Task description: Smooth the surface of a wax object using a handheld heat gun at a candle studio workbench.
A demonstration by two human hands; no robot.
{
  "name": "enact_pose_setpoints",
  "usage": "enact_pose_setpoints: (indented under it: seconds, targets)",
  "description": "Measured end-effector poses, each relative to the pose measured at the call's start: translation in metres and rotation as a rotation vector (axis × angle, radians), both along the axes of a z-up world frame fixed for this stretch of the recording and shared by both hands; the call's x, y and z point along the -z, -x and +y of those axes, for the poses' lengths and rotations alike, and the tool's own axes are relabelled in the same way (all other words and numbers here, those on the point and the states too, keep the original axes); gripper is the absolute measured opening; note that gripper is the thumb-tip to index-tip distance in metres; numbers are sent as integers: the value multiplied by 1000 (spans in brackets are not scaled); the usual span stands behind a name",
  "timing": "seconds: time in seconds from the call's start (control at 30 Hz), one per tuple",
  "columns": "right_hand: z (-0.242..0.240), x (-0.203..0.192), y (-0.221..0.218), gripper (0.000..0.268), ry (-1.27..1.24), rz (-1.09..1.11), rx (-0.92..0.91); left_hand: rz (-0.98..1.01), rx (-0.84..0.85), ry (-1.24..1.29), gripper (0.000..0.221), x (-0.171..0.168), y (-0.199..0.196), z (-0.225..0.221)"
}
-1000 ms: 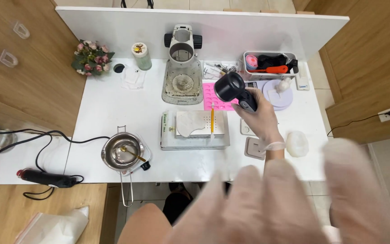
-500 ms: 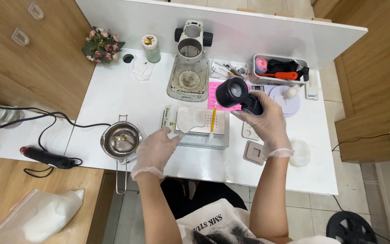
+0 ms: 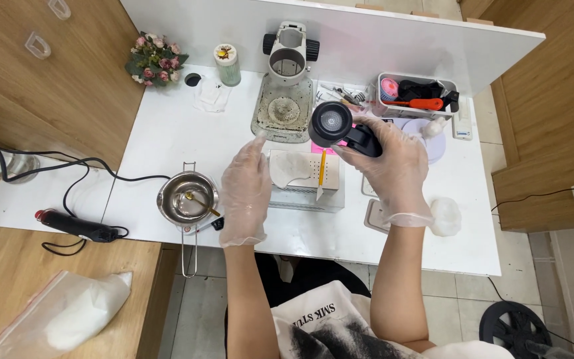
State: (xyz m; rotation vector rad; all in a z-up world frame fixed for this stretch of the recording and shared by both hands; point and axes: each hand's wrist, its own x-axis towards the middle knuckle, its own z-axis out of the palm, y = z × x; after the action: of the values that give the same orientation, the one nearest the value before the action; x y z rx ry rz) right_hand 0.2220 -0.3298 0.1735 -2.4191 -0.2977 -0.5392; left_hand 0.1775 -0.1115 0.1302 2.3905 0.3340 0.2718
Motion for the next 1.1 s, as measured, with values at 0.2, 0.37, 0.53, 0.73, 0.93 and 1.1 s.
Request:
enact_pose_setpoints:
  seconds: [0.2,0.37,0.53,0.73,0.93,1.1]
  targets:
    - [24,5,0,53,-6,-7,11,-261,153,84,54,14,-4,-9]
    - [24,14,-1,58,59,44,54,-322,224,68,62,22,-4,-11]
    - [21,20,-9,51,151,121,129,-342,224,125,59,26,-10,-12]
    - [23,24,-14,43,122,183,128,-297,171,138,52,36,-13,-9]
    - [17,36,-21,40,54,262,165,-180,154,104,53,40,-18,-9]
    - [17,37,-24,38,48,281,148,-113,115,101,52,38,-20,-9]
